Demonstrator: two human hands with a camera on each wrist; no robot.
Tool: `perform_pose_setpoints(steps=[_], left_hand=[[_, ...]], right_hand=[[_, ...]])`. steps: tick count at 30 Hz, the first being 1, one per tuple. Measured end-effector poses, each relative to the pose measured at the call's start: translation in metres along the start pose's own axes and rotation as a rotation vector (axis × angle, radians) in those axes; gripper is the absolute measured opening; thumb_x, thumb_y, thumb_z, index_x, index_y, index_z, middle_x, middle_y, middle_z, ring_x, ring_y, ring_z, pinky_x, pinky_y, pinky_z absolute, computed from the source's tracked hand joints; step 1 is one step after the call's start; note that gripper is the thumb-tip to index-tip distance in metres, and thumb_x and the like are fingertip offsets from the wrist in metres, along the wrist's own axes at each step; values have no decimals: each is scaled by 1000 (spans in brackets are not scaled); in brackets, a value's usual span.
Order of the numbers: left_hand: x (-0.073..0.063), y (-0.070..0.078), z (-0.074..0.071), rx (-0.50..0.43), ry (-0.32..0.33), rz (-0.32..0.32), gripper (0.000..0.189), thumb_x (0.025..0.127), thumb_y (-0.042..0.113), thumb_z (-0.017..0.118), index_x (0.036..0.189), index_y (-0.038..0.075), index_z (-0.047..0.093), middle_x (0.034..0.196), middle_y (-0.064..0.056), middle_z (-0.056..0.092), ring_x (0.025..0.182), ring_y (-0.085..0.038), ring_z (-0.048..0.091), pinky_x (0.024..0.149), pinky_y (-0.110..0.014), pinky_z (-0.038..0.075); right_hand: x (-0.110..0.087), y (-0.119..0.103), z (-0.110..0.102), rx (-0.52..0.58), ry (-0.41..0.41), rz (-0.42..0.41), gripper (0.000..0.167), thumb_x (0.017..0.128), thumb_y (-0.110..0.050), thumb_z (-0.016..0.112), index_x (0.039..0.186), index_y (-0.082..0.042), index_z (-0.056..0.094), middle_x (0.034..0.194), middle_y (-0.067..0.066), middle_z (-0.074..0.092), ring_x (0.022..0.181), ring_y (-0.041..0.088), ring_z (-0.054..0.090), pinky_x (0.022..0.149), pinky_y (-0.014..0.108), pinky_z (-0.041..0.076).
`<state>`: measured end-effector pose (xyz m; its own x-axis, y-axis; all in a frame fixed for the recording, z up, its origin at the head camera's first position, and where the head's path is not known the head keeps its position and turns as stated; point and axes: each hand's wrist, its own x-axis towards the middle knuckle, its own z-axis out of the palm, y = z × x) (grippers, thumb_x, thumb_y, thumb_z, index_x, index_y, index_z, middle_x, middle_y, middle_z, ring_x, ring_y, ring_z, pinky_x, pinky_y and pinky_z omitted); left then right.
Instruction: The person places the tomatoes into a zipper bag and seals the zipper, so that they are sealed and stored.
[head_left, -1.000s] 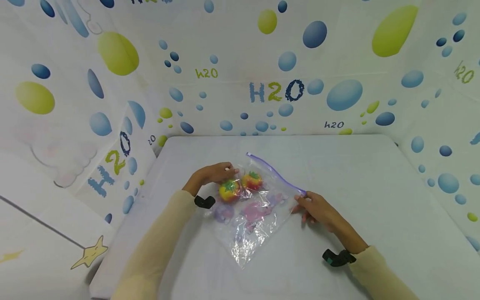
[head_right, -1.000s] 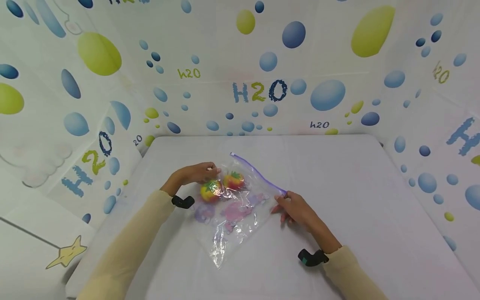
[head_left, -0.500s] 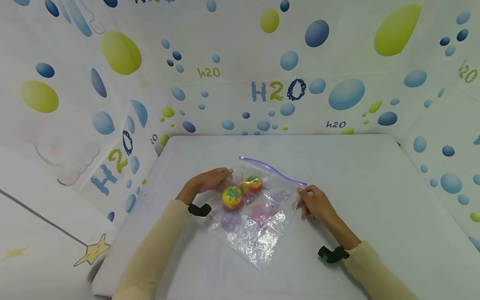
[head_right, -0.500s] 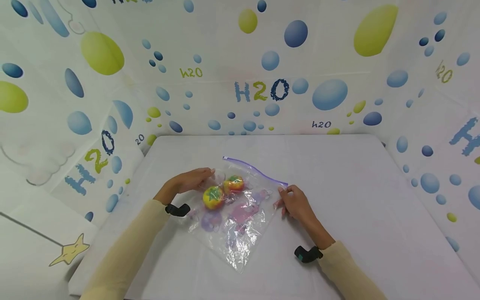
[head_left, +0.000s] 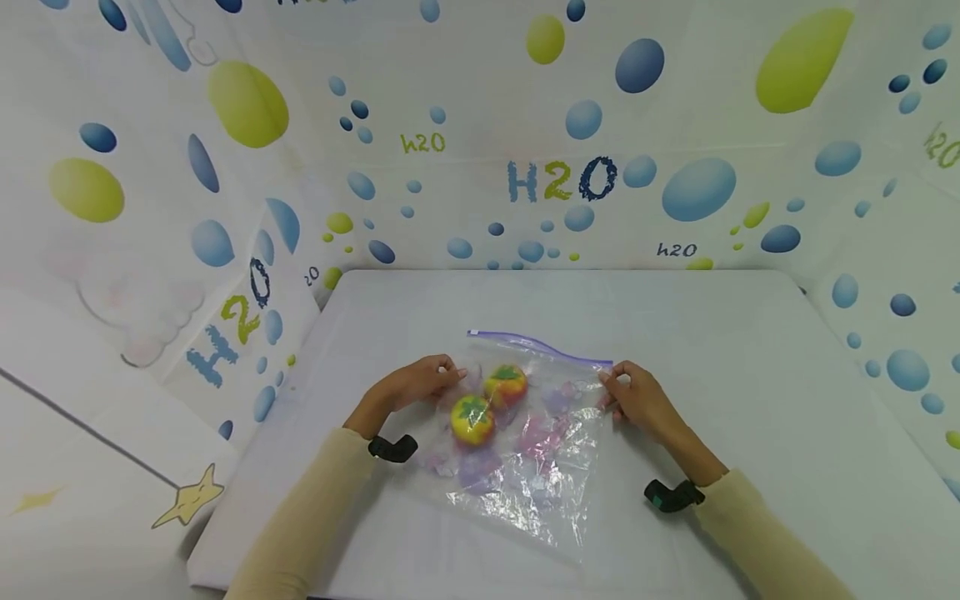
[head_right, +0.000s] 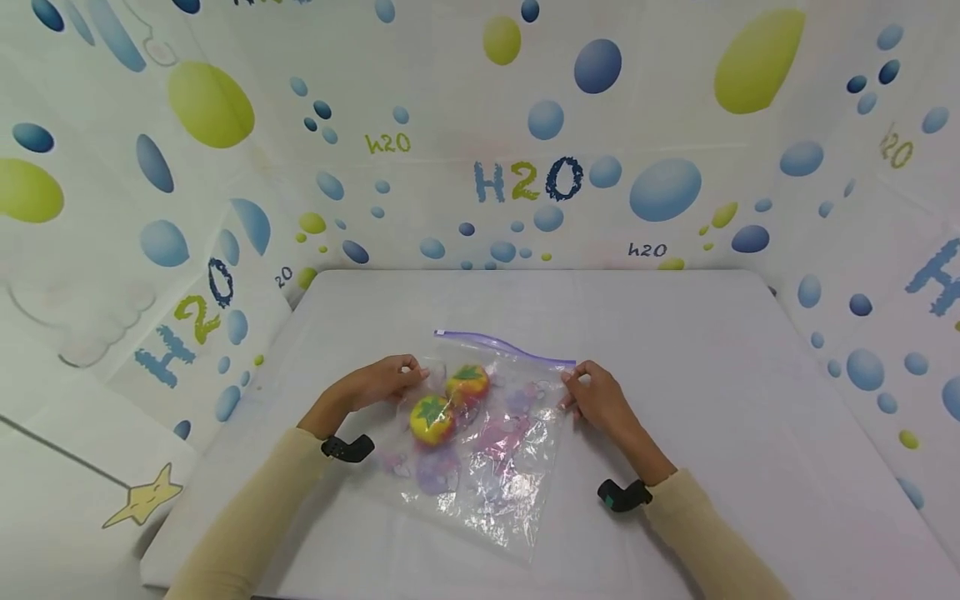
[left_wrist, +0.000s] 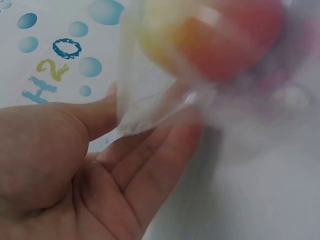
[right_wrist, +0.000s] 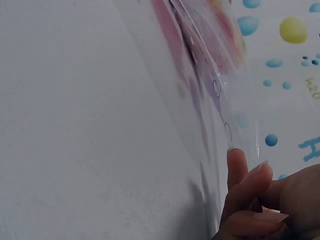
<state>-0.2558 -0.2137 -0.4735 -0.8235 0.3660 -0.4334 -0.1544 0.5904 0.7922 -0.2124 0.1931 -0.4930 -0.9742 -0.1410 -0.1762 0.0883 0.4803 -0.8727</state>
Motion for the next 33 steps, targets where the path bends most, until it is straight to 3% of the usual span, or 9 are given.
perform_pose_setpoints(steps=[4, 7, 10, 13, 19, 25, 33], left_hand=[[-1, -2, -2, 10, -56, -5, 43, 104, 50, 63, 109, 8, 60, 91, -5, 59, 89, -19, 57, 84, -32, 47], [3, -1, -5, -21, -74, -22, 51, 105, 52, 60, 125, 5, 62, 114, -9, 67, 107, -22, 65, 100, -36, 53], [13, 1, -8, -64, -71, -16, 62, 106, 53, 58, 141, 2, 57, 138, -14, 63, 127, -28, 62, 112, -43, 50], [22, 7, -10, -80, -47, -6, 64, 107, 50, 58, 147, 0, 54, 146, -17, 59, 134, -31, 58, 117, -47, 45], [30, 19, -12, -73, 28, -28, 51, 106, 40, 63, 142, 4, 58, 139, -14, 60, 127, -29, 57, 118, -48, 44], [27, 22, -11, -126, 81, 2, 40, 107, 28, 64, 136, 1, 60, 130, -14, 61, 119, -27, 57, 115, -45, 47], [30, 8, -10, -219, 166, 42, 28, 107, 18, 63, 127, -1, 60, 101, -4, 65, 93, -14, 62, 87, -24, 56]], right_hand=[[5, 2, -6, -75, -22, -51, 31, 112, -32, 52, 117, -1, 51, 77, 2, 74, 55, 13, 60, 54, 27, 48], [8, 3, -10, -113, -36, -68, 33, 112, -33, 52, 117, -1, 52, 77, 3, 74, 56, 14, 62, 56, 28, 49], [11, 4, -12, -148, -35, -75, 33, 112, -35, 53, 115, -1, 54, 75, 2, 73, 58, 14, 61, 57, 28, 49], [13, 3, -13, -161, -26, -75, 34, 111, -35, 54, 115, -1, 56, 73, 2, 72, 59, 15, 60, 57, 29, 49], [17, -2, -12, -109, -50, -47, 40, 111, -37, 55, 123, 1, 58, 81, 5, 75, 67, 14, 66, 61, 28, 53], [20, -5, -12, -86, -76, -38, 38, 110, -32, 57, 126, 3, 57, 85, 5, 75, 73, 13, 68, 66, 29, 54], [22, 0, -16, -71, -68, -74, 28, 109, -25, 59, 119, 1, 59, 76, 2, 71, 68, 12, 61, 61, 26, 49]])
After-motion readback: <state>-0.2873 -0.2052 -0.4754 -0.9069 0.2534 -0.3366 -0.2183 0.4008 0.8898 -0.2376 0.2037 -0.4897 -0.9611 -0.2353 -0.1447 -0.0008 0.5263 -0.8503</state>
